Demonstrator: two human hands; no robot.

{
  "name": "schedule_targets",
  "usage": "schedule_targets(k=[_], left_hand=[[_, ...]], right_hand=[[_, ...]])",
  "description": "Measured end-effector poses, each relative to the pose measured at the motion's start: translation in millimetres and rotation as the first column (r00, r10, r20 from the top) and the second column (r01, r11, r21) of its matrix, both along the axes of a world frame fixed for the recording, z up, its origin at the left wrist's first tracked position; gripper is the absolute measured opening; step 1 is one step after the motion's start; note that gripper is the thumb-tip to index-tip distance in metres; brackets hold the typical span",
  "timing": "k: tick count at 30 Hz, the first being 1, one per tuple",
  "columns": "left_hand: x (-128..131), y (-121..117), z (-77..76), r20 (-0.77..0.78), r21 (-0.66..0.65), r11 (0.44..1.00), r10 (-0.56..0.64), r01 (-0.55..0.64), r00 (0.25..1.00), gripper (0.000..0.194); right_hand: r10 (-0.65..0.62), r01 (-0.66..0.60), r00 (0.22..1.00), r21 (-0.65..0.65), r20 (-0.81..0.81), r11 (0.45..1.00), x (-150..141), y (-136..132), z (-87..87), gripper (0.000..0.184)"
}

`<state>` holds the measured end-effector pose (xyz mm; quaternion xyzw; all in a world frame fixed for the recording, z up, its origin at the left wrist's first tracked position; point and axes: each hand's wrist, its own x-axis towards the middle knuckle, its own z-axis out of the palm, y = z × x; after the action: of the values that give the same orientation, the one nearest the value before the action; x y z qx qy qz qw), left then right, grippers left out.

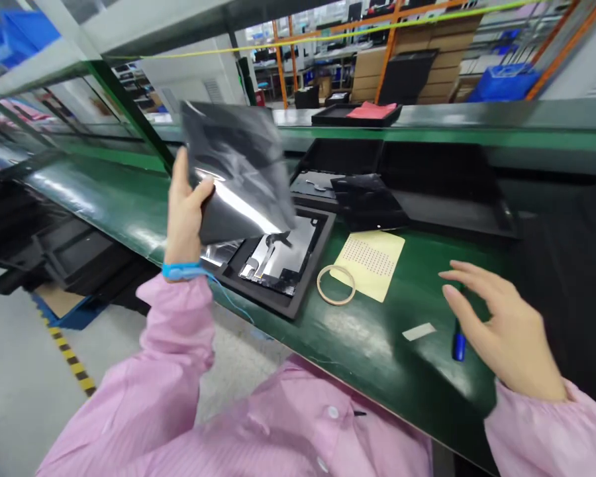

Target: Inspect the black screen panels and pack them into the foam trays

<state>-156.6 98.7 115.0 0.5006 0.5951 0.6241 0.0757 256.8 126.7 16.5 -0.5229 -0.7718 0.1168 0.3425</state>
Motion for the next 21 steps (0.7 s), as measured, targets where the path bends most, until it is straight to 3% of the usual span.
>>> schedule_targets(k=[2,4,6,8,10,12,16,18,21], left_hand=[[-26,-1,-0.5,-0.292,0.052,0.995,0.097,-0.086,0.951,0.077],[-41,0,-17.0,-0.583,-0.129,0.969,0.100,-0.213,0.807,0.074],[-47,2,-45.0,-0.758,-0.362,0.852,-0.033,-0.379,0.651,0.076],[-48,4,-75.9,-0.802,-0.457,0.763,-0.131,-0.457,0.583,0.075],[-49,7,-101.4,-0.804,-0.487,0.728,-0.159,-0.482,0.573,0.069],[-53,10,-117.1,-0.802,-0.512,0.689,-0.168,-0.514,0.574,0.064],[-57,15,-121.5,-0.766,-0.573,0.630,-0.186,-0.524,0.615,0.051],[-42,11,-118.7,-0.748,-0.586,0.643,-0.195,-0.493,0.634,0.046],[9,-12,-121.7,-0.709,-0.604,0.712,-0.275,-0.358,0.649,0.048]], right_hand=[[0.109,-0.113,0.986,0.024,0.127,0.993,15,14,-26.4,0.028],[0.195,-0.202,0.954,0.007,0.226,0.979,27,25,-52.8,0.039],[0.235,-0.234,0.925,-0.037,0.298,0.971,37,34,-77.7,0.047],[0.274,-0.275,0.908,-0.043,0.318,0.960,47,40,-99.0,0.054],[0.290,-0.310,0.916,0.031,0.278,0.950,55,43,-114.6,0.061],[0.277,-0.307,0.928,0.091,0.249,0.947,63,42,-123.3,0.067],[0.263,-0.309,0.884,0.061,0.385,0.949,74,31,-122.5,0.069],[0.192,-0.276,0.854,0.108,0.483,0.955,73,23,-118.2,0.058],[-0.024,-0.179,0.827,0.304,0.562,0.936,62,15,-112.4,0.039]])
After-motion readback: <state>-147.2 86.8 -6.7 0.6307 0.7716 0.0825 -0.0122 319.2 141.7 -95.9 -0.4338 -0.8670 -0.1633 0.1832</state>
